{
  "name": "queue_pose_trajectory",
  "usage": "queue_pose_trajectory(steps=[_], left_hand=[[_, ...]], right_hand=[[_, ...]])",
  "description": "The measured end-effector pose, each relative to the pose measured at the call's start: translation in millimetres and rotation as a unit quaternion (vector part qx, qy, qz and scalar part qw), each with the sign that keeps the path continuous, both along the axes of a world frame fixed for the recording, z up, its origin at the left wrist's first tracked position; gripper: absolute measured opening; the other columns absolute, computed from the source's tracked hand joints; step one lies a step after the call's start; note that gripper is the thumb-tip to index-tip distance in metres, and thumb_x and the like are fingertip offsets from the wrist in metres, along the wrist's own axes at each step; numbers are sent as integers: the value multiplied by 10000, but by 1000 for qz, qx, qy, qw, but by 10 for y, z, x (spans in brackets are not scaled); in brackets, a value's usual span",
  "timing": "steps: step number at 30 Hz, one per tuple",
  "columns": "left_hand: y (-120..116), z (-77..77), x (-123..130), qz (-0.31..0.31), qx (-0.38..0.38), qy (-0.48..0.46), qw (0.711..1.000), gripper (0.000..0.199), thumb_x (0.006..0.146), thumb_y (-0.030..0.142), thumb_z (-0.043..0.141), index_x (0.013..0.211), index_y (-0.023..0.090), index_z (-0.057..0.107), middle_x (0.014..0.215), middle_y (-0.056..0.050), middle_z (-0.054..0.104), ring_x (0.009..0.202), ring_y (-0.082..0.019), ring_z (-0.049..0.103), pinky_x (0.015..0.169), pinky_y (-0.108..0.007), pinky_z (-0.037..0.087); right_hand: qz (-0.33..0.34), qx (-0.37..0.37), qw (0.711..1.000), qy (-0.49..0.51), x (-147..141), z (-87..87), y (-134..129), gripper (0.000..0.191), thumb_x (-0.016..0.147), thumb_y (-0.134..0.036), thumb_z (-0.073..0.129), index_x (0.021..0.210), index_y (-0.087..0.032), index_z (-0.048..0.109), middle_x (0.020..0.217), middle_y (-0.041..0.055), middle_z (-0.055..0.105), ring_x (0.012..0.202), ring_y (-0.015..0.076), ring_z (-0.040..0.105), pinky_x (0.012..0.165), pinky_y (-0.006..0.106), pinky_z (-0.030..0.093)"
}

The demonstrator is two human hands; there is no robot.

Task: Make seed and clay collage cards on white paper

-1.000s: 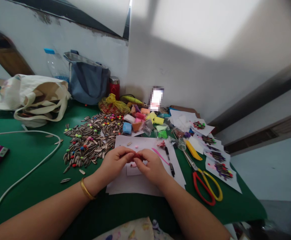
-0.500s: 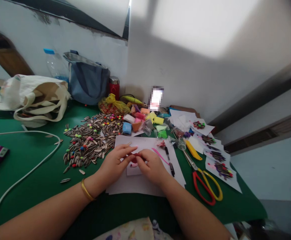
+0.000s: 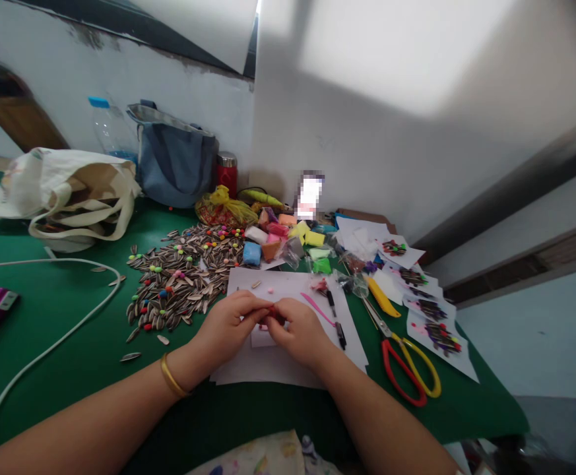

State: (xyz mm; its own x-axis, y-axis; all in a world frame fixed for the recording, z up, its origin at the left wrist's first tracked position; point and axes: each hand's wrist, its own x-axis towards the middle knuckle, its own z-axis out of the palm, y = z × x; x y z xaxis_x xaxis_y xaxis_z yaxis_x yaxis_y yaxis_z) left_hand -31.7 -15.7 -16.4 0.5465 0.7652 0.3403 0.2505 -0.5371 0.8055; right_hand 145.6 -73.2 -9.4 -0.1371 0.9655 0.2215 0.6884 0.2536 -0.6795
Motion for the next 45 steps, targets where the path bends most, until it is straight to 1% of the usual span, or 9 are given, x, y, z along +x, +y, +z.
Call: queue_pose_trajectory(steps=[4, 10, 13, 20, 30, 35, 38, 42, 45], left_hand=[[11, 3, 12, 19, -45, 4, 999, 126, 867, 270, 624, 884, 227, 742, 834, -15, 725, 786, -164, 664, 747, -273, 535], [9, -50, 17, -2, -55, -22, 998, 242, 899, 295, 576, 1079, 243, 730, 949, -37, 742, 862, -178, 677, 803, -302, 549], [-2, -33, 17, -13, -60, -23, 998, 189, 878, 276, 600, 986, 244, 752, 884, -25, 736, 820, -167, 675, 773, -291, 550], [-29, 11, 65, 56, -162, -96, 981, 177, 839, 303, 621, 941, 183, 702, 915, -41, 738, 820, -180, 696, 751, -297, 585], [7, 43, 27, 0, -104, -37, 994, 150, 835, 323, 663, 852, 217, 767, 822, -29, 749, 766, -174, 687, 740, -286, 565], [-1, -19, 14, -7, -59, -29, 998, 273, 897, 302, 599, 1136, 253, 723, 1036, -47, 745, 929, -188, 681, 866, -321, 550], [-8, -8, 12, -23, -31, -19, 999, 212, 901, 274, 592, 1040, 266, 753, 924, -30, 733, 866, -166, 671, 824, -296, 550], [3, 4, 26, 32, -87, -31, 995, 185, 869, 314, 620, 932, 218, 766, 837, -31, 736, 748, -167, 679, 727, -284, 573], [7, -30, 28, 39, -108, -26, 993, 283, 892, 339, 581, 1091, 216, 740, 907, -45, 749, 758, -174, 691, 730, -293, 583]], right_hand=[[-7, 4, 1000, 4, -3, 20, -2, 111, 879, -212, 585, 796, -192, 656, 768, 8, 637, 729, 150, 555, 671, 271, 387], [-10, 2, 1000, 8, 8, 36, -8, 129, 852, -224, 615, 728, -190, 614, 714, -4, 599, 682, 142, 525, 627, 264, 370], [-19, 6, 999, 26, 9, 37, -15, 108, 846, -216, 624, 740, -191, 626, 716, -7, 602, 687, 142, 530, 640, 267, 376], [-7, 6, 998, 57, 39, 29, -4, 85, 879, -280, 640, 878, -200, 669, 812, 9, 654, 767, 156, 571, 696, 275, 415], [-18, 35, 999, 29, 22, 5, -7, 83, 868, -218, 600, 802, -204, 648, 761, 3, 631, 730, 155, 554, 686, 282, 406], [-18, 21, 999, 21, 35, 12, -3, 103, 865, -204, 588, 767, -197, 618, 756, 4, 621, 720, 149, 544, 665, 272, 393], [-12, 10, 1000, 20, 34, 17, -5, 98, 854, -203, 606, 758, -195, 623, 729, -5, 604, 699, 144, 535, 644, 266, 385], [-8, -1, 999, 49, 30, 58, -13, 86, 892, -238, 600, 888, -203, 679, 826, 12, 656, 769, 155, 576, 690, 269, 422], [12, -8, 999, 46, 36, 80, -12, 141, 930, -246, 562, 898, -212, 695, 862, 19, 674, 816, 161, 597, 729, 274, 434]])
